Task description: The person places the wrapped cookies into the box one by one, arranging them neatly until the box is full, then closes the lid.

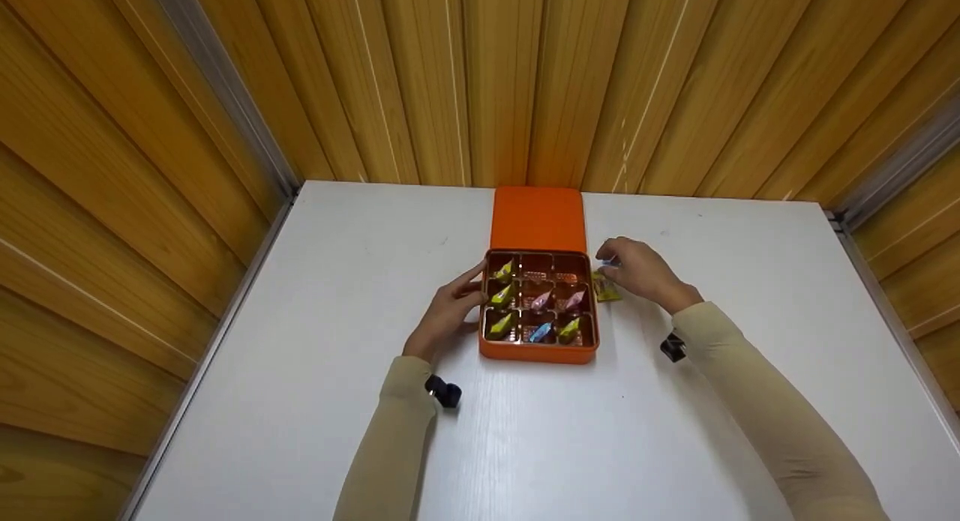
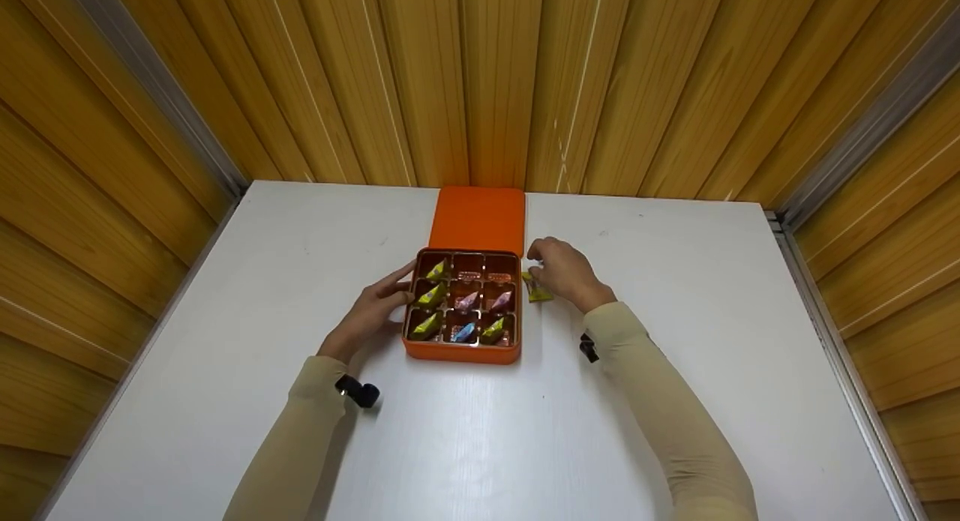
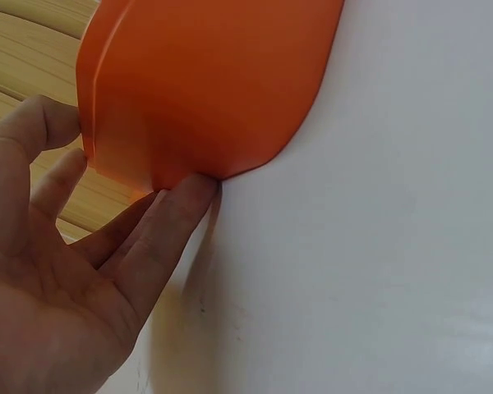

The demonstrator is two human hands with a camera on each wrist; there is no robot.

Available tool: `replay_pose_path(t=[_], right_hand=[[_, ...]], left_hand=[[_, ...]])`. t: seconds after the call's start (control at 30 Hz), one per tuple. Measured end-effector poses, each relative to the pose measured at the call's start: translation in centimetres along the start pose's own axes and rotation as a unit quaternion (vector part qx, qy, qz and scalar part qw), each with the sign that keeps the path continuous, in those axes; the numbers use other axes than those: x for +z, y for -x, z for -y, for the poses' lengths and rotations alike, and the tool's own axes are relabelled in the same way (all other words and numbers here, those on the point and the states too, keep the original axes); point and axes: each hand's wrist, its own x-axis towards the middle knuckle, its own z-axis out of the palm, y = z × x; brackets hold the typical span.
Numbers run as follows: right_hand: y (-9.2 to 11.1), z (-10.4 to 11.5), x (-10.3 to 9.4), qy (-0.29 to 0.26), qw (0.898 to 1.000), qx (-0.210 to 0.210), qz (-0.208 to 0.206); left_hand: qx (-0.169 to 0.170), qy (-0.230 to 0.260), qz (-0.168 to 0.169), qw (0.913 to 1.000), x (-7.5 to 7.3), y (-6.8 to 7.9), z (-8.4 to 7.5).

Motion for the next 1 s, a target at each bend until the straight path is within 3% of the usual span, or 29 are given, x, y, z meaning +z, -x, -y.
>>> replay_pose_path(t=[0.67, 1.0], right_hand=[[1.0, 0.6, 1.9, 0.031, 0.999, 0.024, -0.011], [1.6, 0.8, 2.9, 0.068, 0.997, 0.013, -0.020]], left_hand=[[-0.008, 0.004, -0.007, 0.9999, -0.1, 0.0, 0.0], [-0.011, 0.004, -0.008, 0.9999, 0.0, 0.1, -0.2]])
